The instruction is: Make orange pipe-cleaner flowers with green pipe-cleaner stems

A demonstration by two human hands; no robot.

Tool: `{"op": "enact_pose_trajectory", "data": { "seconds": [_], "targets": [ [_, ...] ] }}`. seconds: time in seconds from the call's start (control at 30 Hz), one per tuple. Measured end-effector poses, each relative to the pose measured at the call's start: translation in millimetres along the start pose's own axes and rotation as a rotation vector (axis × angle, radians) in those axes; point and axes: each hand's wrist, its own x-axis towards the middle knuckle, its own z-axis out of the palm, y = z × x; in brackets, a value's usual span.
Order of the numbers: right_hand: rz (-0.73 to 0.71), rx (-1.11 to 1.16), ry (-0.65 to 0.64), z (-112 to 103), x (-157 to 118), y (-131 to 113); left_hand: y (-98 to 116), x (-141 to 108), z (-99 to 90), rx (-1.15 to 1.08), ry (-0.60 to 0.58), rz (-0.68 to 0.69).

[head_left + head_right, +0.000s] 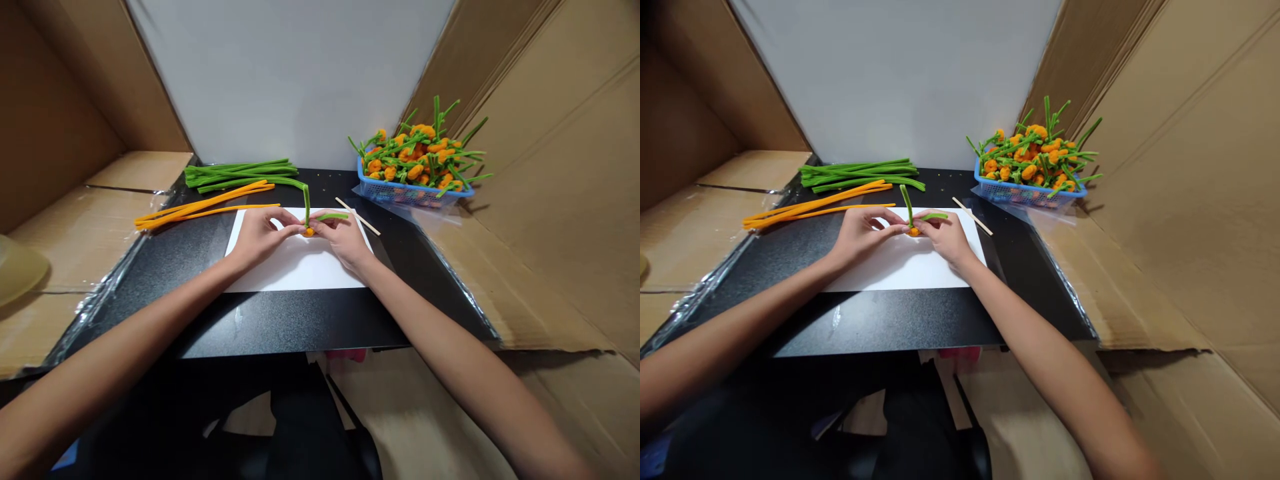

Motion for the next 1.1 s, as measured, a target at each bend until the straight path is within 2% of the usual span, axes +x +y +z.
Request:
{"op": "enact_pose_trajectory", "data": {
  "seconds": [0.1, 0.23, 0.33, 0.43, 0.53, 0.63, 0.77, 0.9, 1.0, 1.1],
  "targets": [
    [-0.063, -0.101, -0.002, 1.2, -0.7, -0.1, 2.2, -1.9, 1.8, 0.014, 0.014, -0.01],
    [-0.158, -0.208, 0.029, 6.6, -3.5, 1.0, 3.5, -4.9, 6.6, 0.059, 0.089, -0.002],
    [-0.254, -0.321, 0.055, 11.3, -8.4, -1.2, 0.2, -4.1, 10.7, 0.008, 0.097, -0.043],
    [-0.342, -0.478, 0.066, 13.5, -13.8, -5.5, -4.5, -0.3, 13.1, -0.177, -0.014, -0.169],
    [-0.422, -0.588, 0.022, 13.2, -17.3, -8.7, -5.0, 1.0, 12.9, -0.351, -0.134, -0.381],
    [-0.461, -0.636, -0.048, 13.3, -18.8, -9.9, -1.4, -3.4, 12.7, -0.377, -0.129, -0.468],
    [-0.403, -0.567, -0.062, 16.1, -17.9, -7.7, 1.5, -10.5, 15.2, -0.174, 0.006, -0.368],
    [-0.265, -0.309, 0.006, 17.8, -12.9, -1.4, 2.9, -12.1, 17.5, 0.023, 0.115, -0.228],
    [-0.142, -0.182, 0.056, 16.0, -7.8, 1.6, 4.9, -12.1, 17.7, 0.043, 0.112, -0.171],
    [-0.113, -0.122, 0.103, 13.3, -4.5, 1.4, 4.8, -11.3, 18.0, -0.026, 0.103, -0.186]
  ]
}}
